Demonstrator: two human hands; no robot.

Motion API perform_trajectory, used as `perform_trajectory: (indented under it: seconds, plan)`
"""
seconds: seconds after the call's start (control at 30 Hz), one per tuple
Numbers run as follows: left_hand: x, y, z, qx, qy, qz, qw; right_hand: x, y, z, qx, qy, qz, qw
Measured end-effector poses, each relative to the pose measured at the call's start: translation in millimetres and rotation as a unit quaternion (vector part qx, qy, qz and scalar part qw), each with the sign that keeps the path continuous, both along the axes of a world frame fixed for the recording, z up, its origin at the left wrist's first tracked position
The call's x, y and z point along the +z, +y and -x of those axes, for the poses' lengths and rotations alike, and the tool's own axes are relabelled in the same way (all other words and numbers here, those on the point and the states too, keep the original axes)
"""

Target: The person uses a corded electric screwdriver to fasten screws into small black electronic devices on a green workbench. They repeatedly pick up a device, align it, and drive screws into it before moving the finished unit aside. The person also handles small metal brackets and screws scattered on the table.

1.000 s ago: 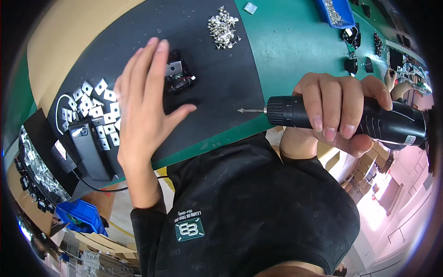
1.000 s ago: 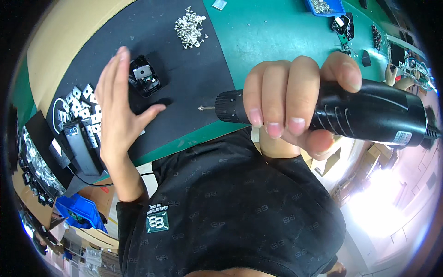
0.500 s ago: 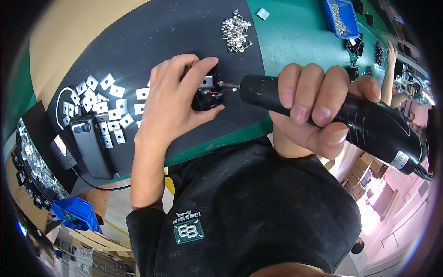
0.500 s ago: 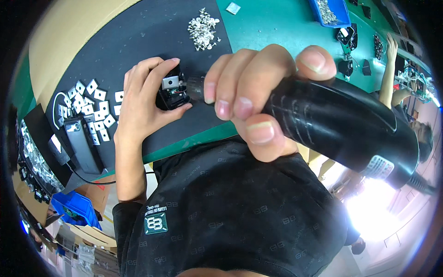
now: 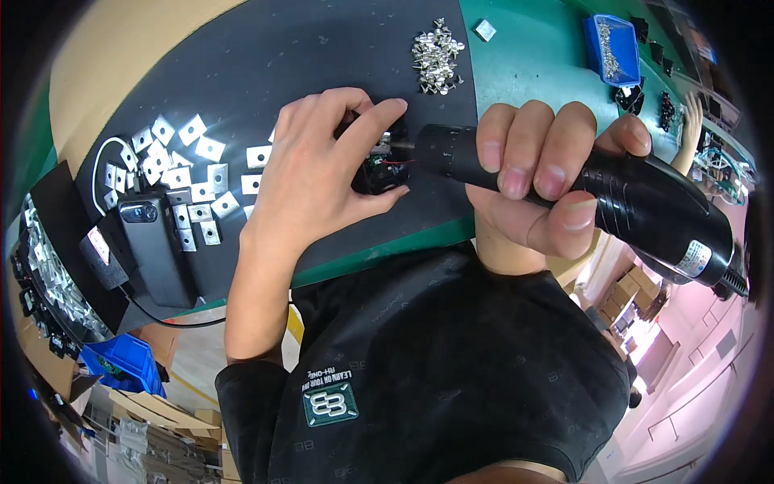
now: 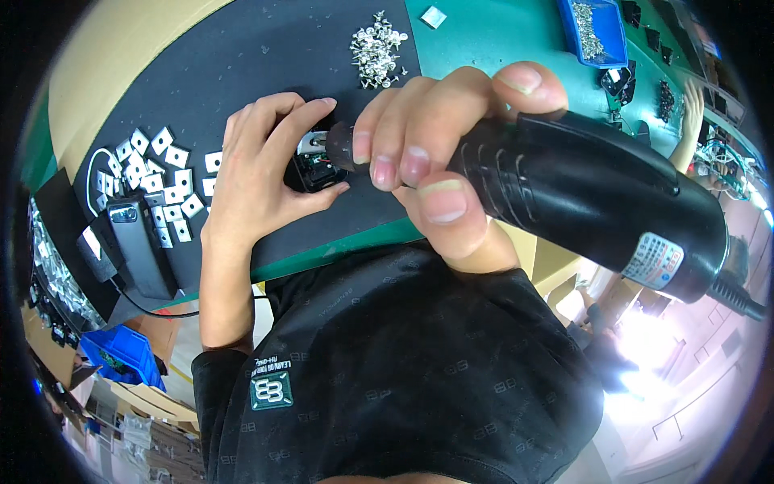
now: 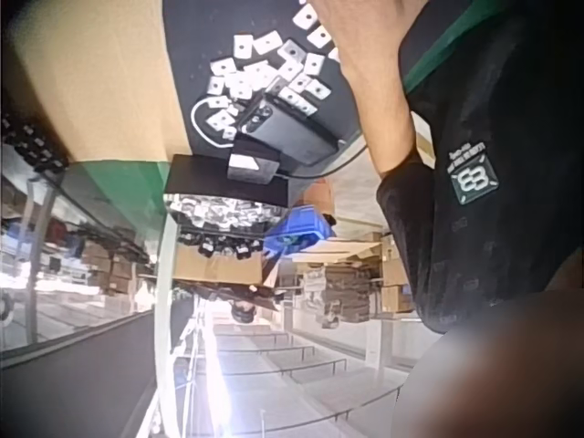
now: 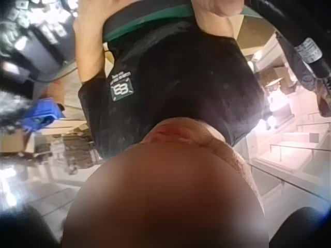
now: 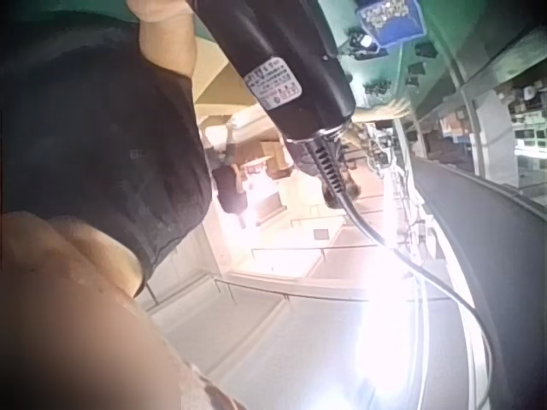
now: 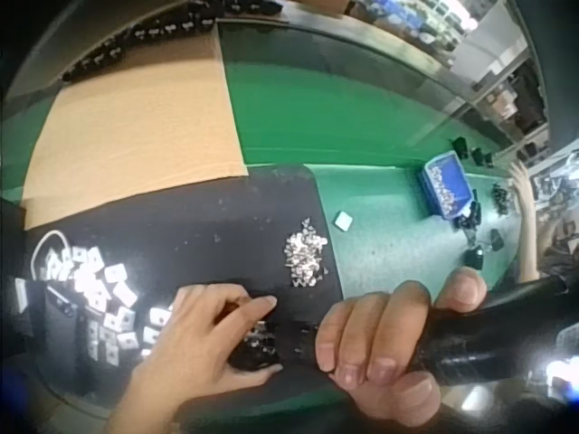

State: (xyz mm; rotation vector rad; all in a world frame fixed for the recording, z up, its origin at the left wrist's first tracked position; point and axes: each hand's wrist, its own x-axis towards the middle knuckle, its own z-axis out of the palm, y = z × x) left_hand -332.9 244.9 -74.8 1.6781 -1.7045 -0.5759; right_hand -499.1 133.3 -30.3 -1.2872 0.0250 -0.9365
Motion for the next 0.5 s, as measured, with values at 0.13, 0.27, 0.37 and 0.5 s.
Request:
perform_trajectory:
  seconds: [0.13, 0.27, 0.37, 0.5]
  plan:
    - [1.7, -1.2, 1.2, 0.001, 0.004, 0.001, 1.0, 0.4, -0.3, -0.5, 0.004, 0.007, 0.003, 1.0]
    - [1.3, -1.4, -0.5, 0.001, 0.009, -0.003, 1.0, 0.3, -2.7, -2.2, 0.02, 0.015, 0.007, 1.0]
    - [0.2, -1.1, -0.8, 0.003, 0.009, -0.001, 1.0, -0.6, -4.5, -5.3, 0.03, 0.016, 0.014, 0.999]
    - [0.2, -1.7, -0.6, -0.001, 0.006, 0.003, 1.0, -1.5, -3.9, -6.3, 0.025, 0.016, 0.008, 1.0]
